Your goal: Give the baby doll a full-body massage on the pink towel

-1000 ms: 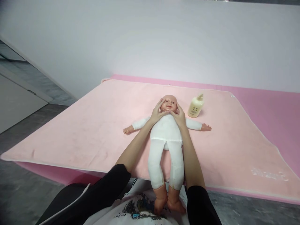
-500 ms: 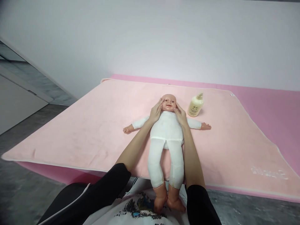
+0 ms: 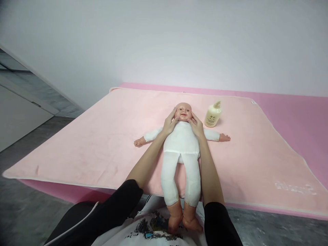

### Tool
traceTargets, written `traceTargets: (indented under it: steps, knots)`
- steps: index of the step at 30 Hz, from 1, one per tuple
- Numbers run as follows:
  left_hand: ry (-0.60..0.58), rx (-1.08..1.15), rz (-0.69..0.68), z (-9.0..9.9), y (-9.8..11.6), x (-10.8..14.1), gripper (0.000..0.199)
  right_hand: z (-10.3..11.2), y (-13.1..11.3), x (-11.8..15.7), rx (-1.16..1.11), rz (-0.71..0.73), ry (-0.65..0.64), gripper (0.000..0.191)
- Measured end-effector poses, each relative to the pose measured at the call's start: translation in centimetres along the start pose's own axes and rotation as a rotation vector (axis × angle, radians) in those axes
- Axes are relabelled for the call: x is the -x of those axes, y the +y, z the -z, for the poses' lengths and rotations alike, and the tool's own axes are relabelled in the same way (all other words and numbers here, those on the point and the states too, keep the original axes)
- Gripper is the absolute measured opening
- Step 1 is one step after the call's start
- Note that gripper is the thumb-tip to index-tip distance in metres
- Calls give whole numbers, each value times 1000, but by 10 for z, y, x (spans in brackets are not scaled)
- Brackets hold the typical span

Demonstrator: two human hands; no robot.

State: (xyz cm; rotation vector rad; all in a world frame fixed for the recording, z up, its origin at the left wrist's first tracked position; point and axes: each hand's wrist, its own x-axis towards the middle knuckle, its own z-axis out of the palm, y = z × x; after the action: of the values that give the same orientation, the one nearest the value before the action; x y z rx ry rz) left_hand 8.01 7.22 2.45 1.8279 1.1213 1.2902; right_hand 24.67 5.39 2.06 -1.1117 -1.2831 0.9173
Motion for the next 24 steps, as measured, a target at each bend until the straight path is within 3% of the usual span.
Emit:
traceTargets:
  steps: [4, 10, 17, 19, 22, 24]
  knots:
    - [21, 33, 1, -1, 0, 1, 60, -1, -2, 1, -21, 0, 36, 69]
    - [-9, -68, -13, -3, 2, 2, 83, -9, -9, 6, 56, 32, 92, 77]
    - [-30, -53, 9, 2, 5, -4, 65, 3, 6, -4, -57, 26, 30, 54]
    - [-36, -45, 14, 4, 16, -7, 59, 10, 4, -10, 4, -6, 17, 43]
    - [-15, 26, -16, 0, 49, -14, 55, 21, -16, -18, 238, 29, 34, 32]
    - [-75, 184, -17, -8, 77, -22, 56, 29, -38, -20, 370, 158, 184, 34]
